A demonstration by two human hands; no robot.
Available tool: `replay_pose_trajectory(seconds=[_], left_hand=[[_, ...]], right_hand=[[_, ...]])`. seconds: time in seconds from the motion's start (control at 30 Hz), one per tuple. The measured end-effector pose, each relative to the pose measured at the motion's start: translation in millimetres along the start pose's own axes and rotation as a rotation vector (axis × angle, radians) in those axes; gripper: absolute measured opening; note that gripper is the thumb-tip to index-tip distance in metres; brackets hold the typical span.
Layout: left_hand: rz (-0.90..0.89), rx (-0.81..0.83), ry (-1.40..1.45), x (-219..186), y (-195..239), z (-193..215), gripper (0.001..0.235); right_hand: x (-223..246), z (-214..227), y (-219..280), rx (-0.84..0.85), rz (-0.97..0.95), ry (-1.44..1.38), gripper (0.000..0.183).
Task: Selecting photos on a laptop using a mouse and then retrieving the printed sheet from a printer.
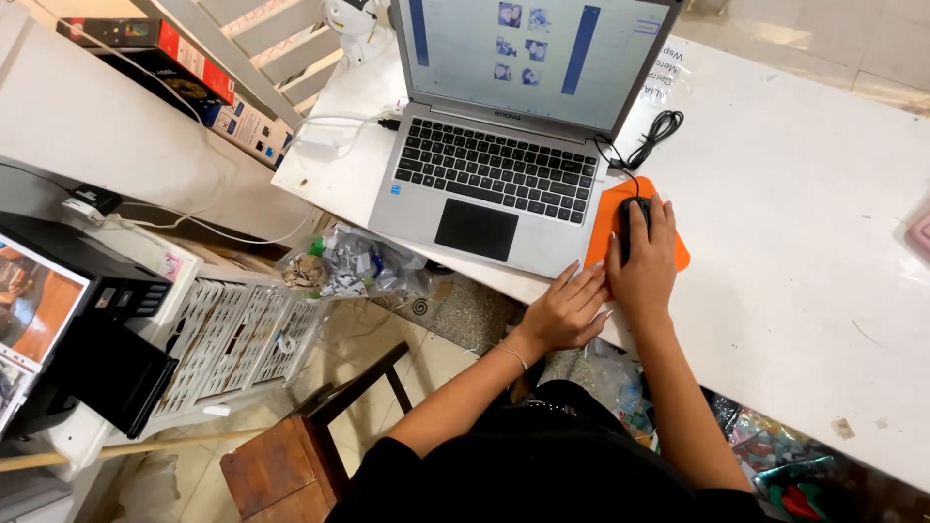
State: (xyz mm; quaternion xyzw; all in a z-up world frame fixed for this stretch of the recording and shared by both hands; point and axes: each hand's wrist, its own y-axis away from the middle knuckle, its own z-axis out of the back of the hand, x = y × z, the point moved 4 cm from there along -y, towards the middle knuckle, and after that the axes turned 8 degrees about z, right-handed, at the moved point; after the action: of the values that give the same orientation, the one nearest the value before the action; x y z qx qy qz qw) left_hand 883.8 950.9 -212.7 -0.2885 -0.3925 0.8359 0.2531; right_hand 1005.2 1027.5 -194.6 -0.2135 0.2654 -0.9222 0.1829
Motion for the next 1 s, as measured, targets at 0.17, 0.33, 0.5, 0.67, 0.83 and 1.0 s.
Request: replay_pose_trajectory(seconds=[0.17,0.33,0.5,0.67,0.83,1.0], left_hand=[[-0.049,-0.067,-0.008,2,10,-5,0.033],[-0.073,-0.104,-0.085,-2,10,-2,0.035],[-0.083,-0.147,-0.11,0,15,-6,0.036],[-0.088,-0.158,-0.107,1,18,-10,0.038],[-0.087,-0.155,-0.112,1,19,-12,0.039],[-0.085,-0.167,-0.111,2,23,-15,0.04]], right_hand=[[-2,-3,2,-0.024,0.042,0.006,0.049],[1,-1,4,-0.049,0.062,0.021,0.047],[0,-1,5,-0.085,0.051,0.074,0.044],[0,-1,6,-0.087,0.04,0.104,0.045],[3,3,2,-0.061,0.019,0.086,0.043],[5,5,0,-0.047,0.018,0.052,0.044]])
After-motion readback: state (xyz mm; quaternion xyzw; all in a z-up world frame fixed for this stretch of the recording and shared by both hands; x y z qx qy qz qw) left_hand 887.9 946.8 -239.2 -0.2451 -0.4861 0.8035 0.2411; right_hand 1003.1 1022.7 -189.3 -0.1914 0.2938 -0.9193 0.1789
